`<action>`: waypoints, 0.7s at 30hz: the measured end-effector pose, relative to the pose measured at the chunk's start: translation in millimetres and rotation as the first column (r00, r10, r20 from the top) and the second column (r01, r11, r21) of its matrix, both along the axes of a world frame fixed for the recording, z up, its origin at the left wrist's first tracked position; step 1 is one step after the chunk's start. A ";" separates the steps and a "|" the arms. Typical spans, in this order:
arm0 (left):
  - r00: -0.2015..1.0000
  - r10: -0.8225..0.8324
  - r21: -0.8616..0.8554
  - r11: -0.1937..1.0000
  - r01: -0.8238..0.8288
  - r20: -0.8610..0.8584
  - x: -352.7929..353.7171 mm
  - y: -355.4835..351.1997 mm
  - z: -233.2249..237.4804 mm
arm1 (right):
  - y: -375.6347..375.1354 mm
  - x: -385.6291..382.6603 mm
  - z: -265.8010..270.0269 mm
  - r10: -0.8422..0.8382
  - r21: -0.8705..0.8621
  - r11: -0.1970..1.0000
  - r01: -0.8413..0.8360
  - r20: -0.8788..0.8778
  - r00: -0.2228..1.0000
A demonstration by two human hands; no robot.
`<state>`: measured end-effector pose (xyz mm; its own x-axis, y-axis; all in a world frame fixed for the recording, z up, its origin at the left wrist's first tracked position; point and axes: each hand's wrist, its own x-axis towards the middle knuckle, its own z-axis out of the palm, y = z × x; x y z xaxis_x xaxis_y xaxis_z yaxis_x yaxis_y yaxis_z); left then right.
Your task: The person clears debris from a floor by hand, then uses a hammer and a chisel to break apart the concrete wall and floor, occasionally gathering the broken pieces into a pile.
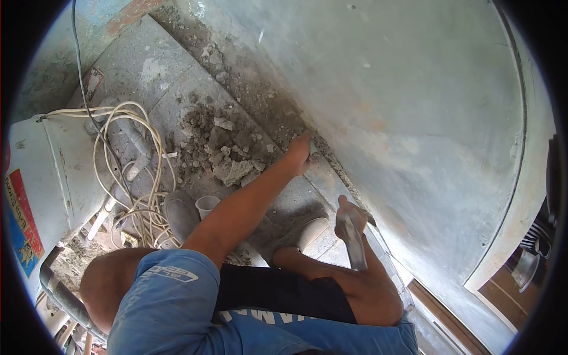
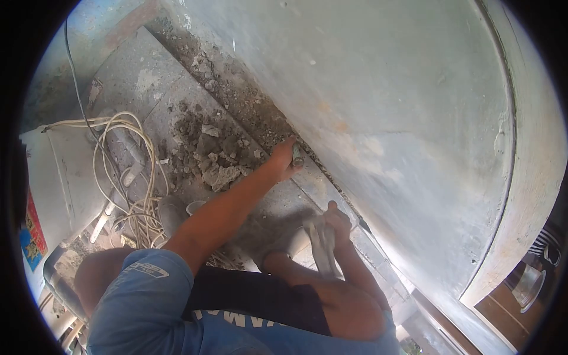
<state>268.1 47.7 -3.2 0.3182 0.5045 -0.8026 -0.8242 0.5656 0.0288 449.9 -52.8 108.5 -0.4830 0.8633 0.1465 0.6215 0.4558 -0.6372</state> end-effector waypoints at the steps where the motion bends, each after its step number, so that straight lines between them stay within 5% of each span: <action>1: 1.000 -0.002 0.006 1.000 0.002 0.004 1.0 0.4 8.2 | 0.1 -1.6 -10.9 -0.099 -0.135 0.981 0.143 0.291 0.952; 2: 0.999 0.015 -0.011 1.000 -0.016 -0.034 2.5 2.8 16.4 | 3.8 0.9 -17.7 -0.138 -0.215 0.927 0.306 0.565 0.814; 3: 0.996 0.030 -0.030 0.999 -0.032 -0.081 0.5 5.5 20.3 | 7.5 6.8 -18.8 -0.074 -0.390 0.850 0.354 0.577 0.813; 4: 0.995 0.043 -0.017 0.999 -0.045 -0.090 -2.9 13.1 13.1 | 15.5 3.4 -17.9 -0.071 -0.383 0.859 0.339 0.568 0.820; 8: 1.000 -0.003 0.036 0.999 0.003 -0.014 4.0 -1.7 -17.7 | -6.9 1.3 7.9 -0.128 -0.250 0.943 0.221 0.341 0.931; 10: 1.000 -0.008 0.067 0.998 0.008 0.000 4.1 -3.0 -20.7 | -3.4 6.8 6.0 -0.032 -0.136 0.990 0.034 0.015 0.999; 12: 1.000 -0.004 0.023 1.000 0.004 0.010 3.1 -1.6 -9.3 | -6.4 27.8 -45.2 -0.008 -0.210 0.973 0.096 0.384 0.923; 14: 0.995 -0.046 0.032 0.998 0.049 -0.085 2.5 -3.3 0.1 | -1.3 13.8 -28.3 -0.030 -0.297 0.933 0.203 0.499 0.866; 17: 0.989 -0.070 0.000 0.998 0.070 -0.132 1.1 -19.6 5.0 | -5.9 -3.4 -6.4 -0.070 -0.446 0.828 0.339 0.517 0.853; 21: 0.997 -0.082 0.097 0.992 0.083 -0.008 14.4 -37.8 -16.2 | -15.3 6.2 -3.1 -0.177 -0.325 0.899 0.294 0.343 0.922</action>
<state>282.5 9.9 -19.4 0.3589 0.5522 -0.7525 -0.7747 0.6259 0.0898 456.2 -68.2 105.4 -0.2288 0.9204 -0.3170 0.8670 0.0446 -0.4963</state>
